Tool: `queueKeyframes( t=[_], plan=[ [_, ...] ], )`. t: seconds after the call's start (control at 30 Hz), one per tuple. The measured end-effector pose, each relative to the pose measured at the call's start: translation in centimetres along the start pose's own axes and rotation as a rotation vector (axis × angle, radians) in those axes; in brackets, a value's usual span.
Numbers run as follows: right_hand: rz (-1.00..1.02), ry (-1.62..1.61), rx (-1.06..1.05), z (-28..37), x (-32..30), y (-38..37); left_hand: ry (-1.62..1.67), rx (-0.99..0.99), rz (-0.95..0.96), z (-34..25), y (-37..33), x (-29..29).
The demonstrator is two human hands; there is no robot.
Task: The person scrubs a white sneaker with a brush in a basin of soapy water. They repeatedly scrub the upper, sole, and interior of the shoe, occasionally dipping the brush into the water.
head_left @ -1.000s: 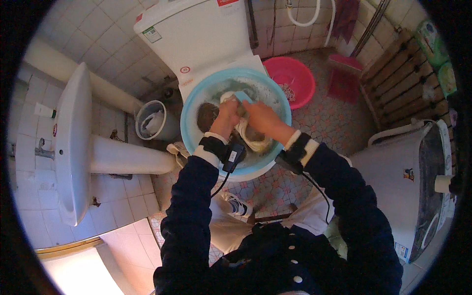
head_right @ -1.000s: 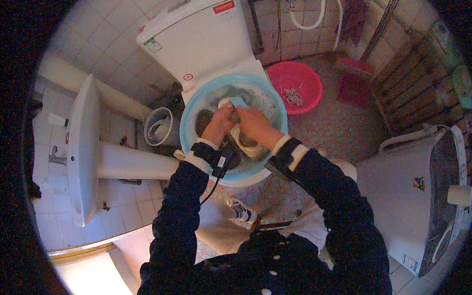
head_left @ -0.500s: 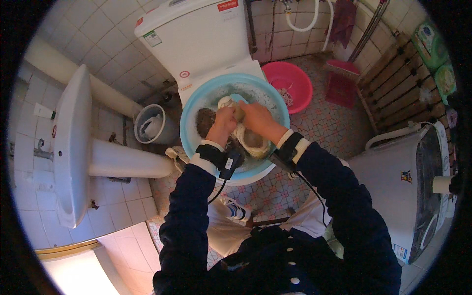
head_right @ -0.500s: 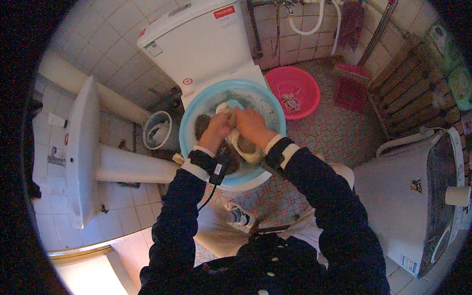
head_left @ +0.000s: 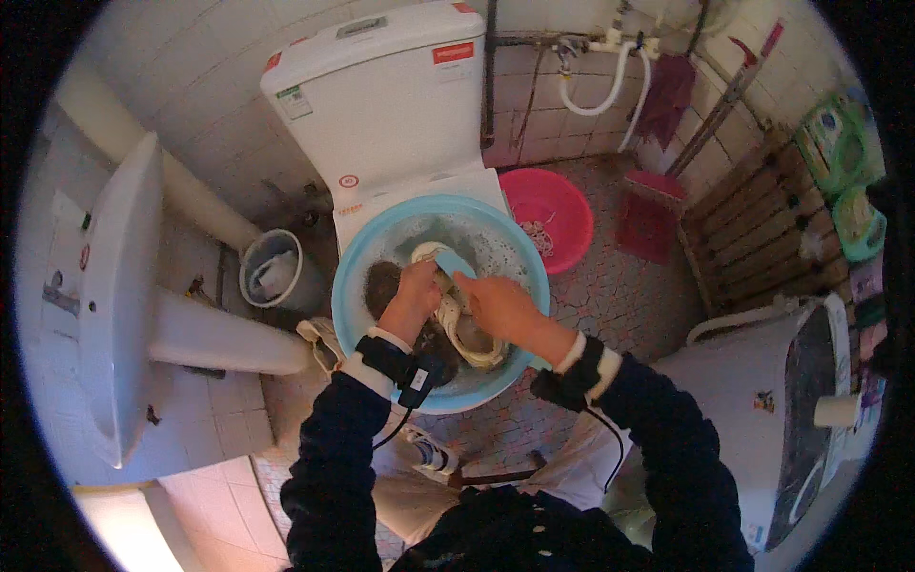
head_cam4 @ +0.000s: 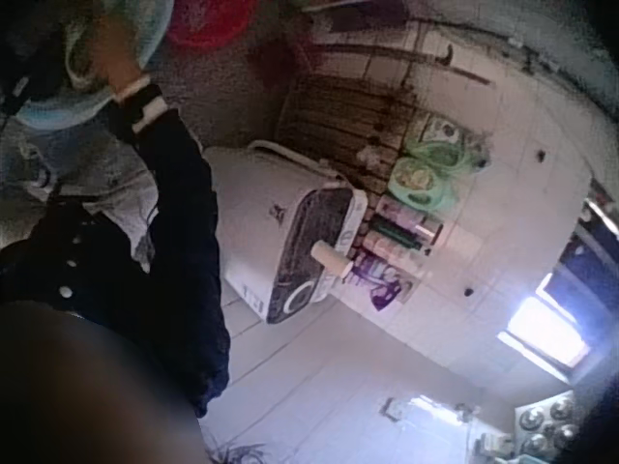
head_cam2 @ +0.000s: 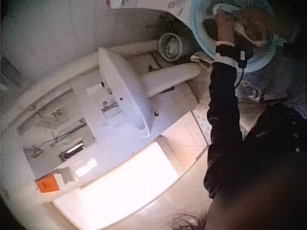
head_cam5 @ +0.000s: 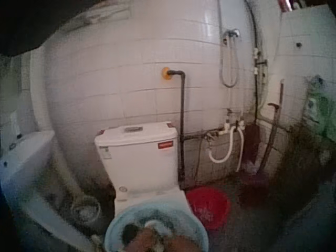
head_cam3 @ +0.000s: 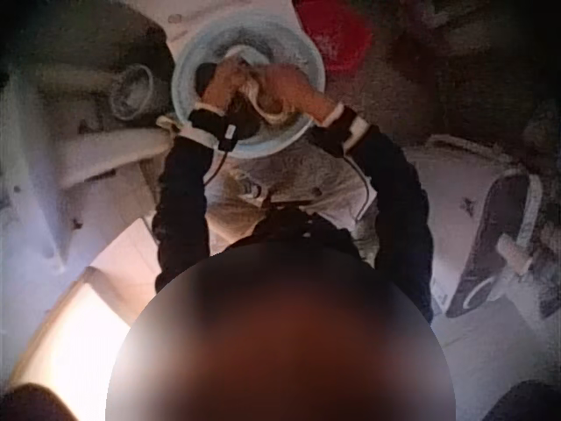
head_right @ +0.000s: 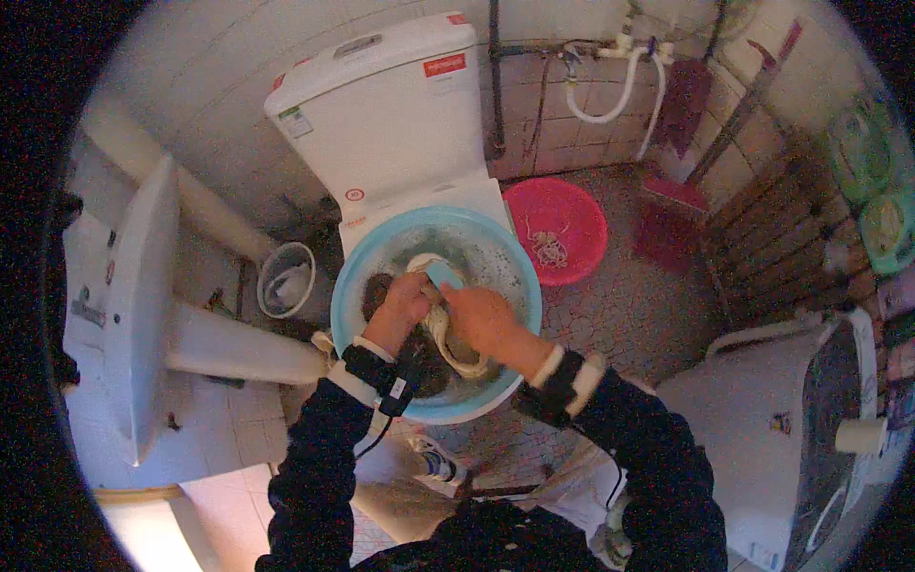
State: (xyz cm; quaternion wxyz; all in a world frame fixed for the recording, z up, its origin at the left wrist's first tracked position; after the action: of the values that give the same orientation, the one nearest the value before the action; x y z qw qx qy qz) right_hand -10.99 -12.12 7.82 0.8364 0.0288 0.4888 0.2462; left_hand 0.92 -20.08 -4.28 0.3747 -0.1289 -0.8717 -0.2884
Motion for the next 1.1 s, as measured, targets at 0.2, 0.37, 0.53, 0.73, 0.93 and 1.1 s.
queueKeyframes(
  t=[0.2,0.37,0.53,0.73,0.93,1.1],
  plan=[
    [-0.339,0.081,-0.046,-0.9,-1.5,-0.7,0.007,0.110,0.121,0.8,1.0,2.1],
    [-0.230,-0.062,-0.009,-0.4,-1.1,-0.3,-0.016,0.077,-0.102,0.4,1.1,2.1],
    [-0.237,0.016,0.008,-0.4,-0.9,-0.3,0.096,0.079,-0.066,0.9,1.5,2.5],
    [-0.153,-0.062,-0.124,-3.2,-0.9,-2.5,0.068,0.036,0.000,0.3,0.8,2.2],
    [-0.045,-0.092,-0.116,-3.8,-2.5,-1.2,0.058,0.009,-0.014,0.4,1.7,3.7],
    [-0.140,-0.145,-0.057,-2.6,-2.9,0.2,0.006,0.066,-0.029,-0.1,2.6,4.7]
  ],
)
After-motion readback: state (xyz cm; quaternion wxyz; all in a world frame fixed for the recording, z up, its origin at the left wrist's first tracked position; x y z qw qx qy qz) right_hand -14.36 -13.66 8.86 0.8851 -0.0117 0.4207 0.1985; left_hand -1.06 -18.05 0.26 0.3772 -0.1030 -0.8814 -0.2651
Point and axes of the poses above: each hand's wrist, its own y-axis away from the middle knuckle, its own x-axis out of the palm, z = x × y, the point moved 5 cm from there along -y, towards the middle knuckle, and after that the axes turned 7 degrees about z, right-handed, at the moved point
